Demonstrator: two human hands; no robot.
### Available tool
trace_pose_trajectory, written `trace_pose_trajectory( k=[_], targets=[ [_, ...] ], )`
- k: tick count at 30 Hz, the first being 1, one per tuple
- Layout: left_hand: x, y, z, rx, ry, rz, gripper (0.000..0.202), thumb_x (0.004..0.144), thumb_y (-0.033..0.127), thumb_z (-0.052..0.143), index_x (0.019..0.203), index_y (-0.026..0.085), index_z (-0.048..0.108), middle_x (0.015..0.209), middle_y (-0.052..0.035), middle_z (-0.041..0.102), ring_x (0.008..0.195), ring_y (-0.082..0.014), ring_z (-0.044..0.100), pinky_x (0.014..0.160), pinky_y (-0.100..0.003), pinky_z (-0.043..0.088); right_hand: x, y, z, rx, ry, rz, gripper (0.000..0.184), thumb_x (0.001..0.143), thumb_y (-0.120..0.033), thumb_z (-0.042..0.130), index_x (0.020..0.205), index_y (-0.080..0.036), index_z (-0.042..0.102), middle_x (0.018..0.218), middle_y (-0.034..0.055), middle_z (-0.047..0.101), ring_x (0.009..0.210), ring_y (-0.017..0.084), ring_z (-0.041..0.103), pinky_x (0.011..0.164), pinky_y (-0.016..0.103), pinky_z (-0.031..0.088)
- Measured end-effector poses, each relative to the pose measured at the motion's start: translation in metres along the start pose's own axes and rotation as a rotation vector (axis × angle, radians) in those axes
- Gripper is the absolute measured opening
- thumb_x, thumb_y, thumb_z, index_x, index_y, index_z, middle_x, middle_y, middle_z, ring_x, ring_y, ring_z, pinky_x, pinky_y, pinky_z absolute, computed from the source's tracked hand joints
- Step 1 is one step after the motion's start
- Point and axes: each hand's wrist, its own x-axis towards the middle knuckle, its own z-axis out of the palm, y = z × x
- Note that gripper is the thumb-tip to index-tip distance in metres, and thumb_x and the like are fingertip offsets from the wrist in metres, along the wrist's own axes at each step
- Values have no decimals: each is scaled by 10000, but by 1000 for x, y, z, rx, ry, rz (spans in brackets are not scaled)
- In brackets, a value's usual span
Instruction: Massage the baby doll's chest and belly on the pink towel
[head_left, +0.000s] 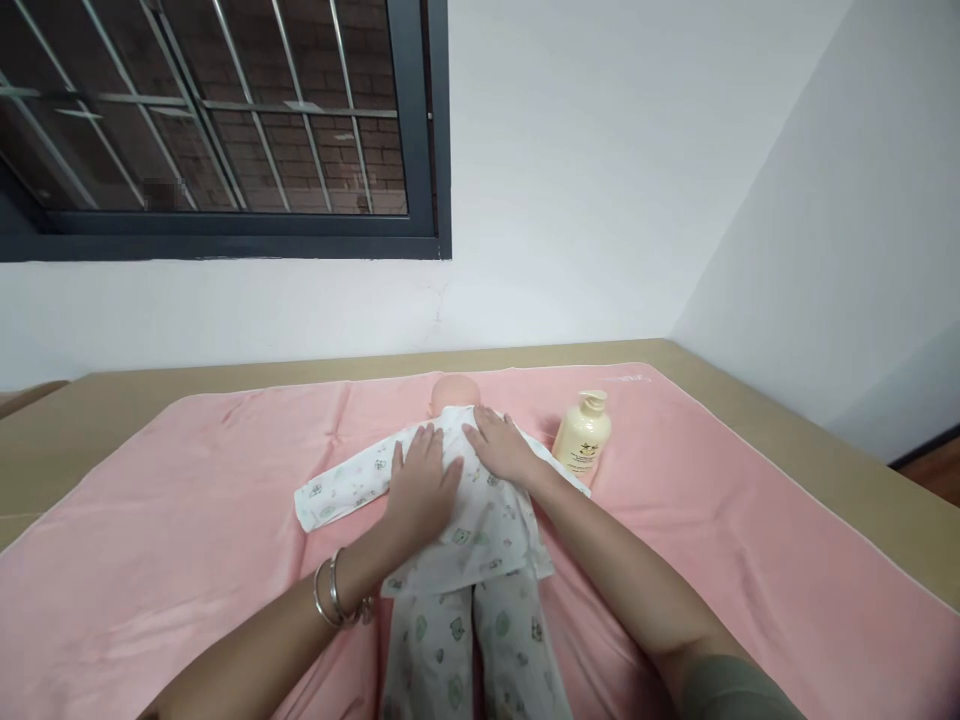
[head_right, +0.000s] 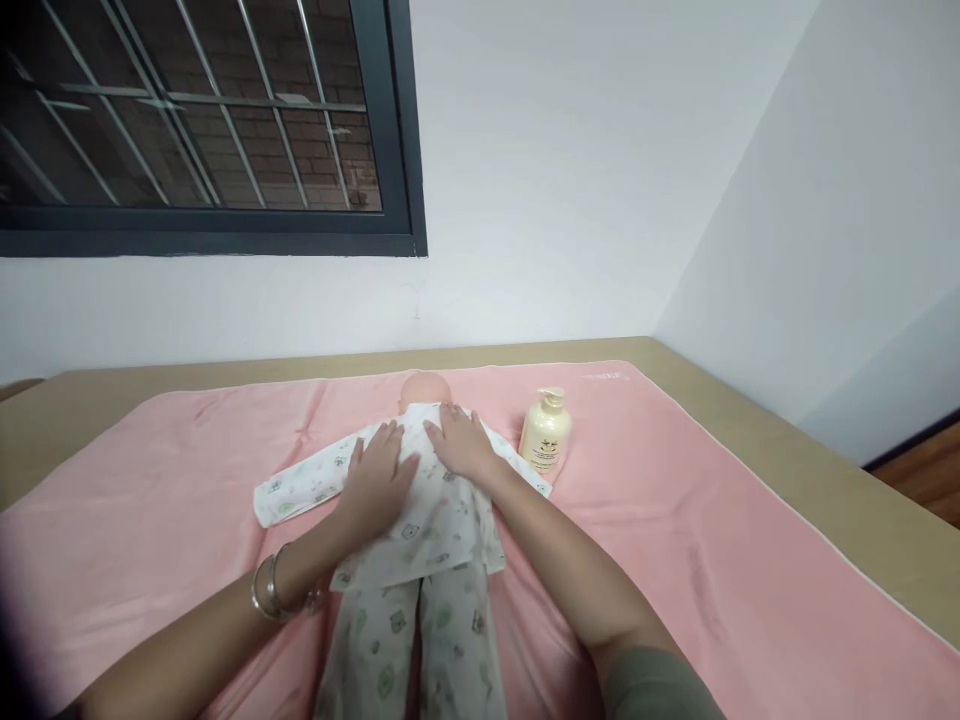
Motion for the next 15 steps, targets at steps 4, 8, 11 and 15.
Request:
trace_pose_trajectory(
  k=[4, 8, 11, 15],
  targets=[
    [-1, 2, 1, -31, -28, 1, 528, 955, 452, 320, 1372, 154, 448, 1466, -185, 450, 1415, -320, 331, 1138, -601, 207, -3, -6, 5, -29, 34, 12, 560, 1021, -384, 223, 1419, -27, 389, 1492, 218, 388, 1409, 305, 314, 1133, 526, 207],
    [36, -22, -2, -107, -110, -132, 519, 977, 432, 231, 1368, 175, 454, 1468, -163, 456, 1407, -286, 359, 1130, -595, 229, -41, -38, 11, -134, 130, -108, 511, 996, -321, 314, 1388, -17, 436, 1457, 245, 424, 1376, 329, 360, 1133, 495, 237],
    [44, -27, 1, -102, -103, -160, 540, 975, 425, 214, 1373, 146, 449, 1449, -177, 476, 1397, -283, 374, 1142, -580, 215, -49, -44, 9, -132, 127, -125, 522, 998, -347, 314, 1392, -31, 445, 1449, 232, 441, 1370, 327, 373, 1131, 470, 256],
    [13, -8, 10, -27, 13, -48, 575, 949, 396, 305, 1410, 63, 390, 1483, -230, 404, 1435, -323, 283, 1158, -562, 191, -21, -21, 4, -61, 54, 53, 585, 1013, -420, 266, 1404, -13, 423, 1463, 240, 421, 1380, 333, 357, 1118, 502, 253]
  ],
)
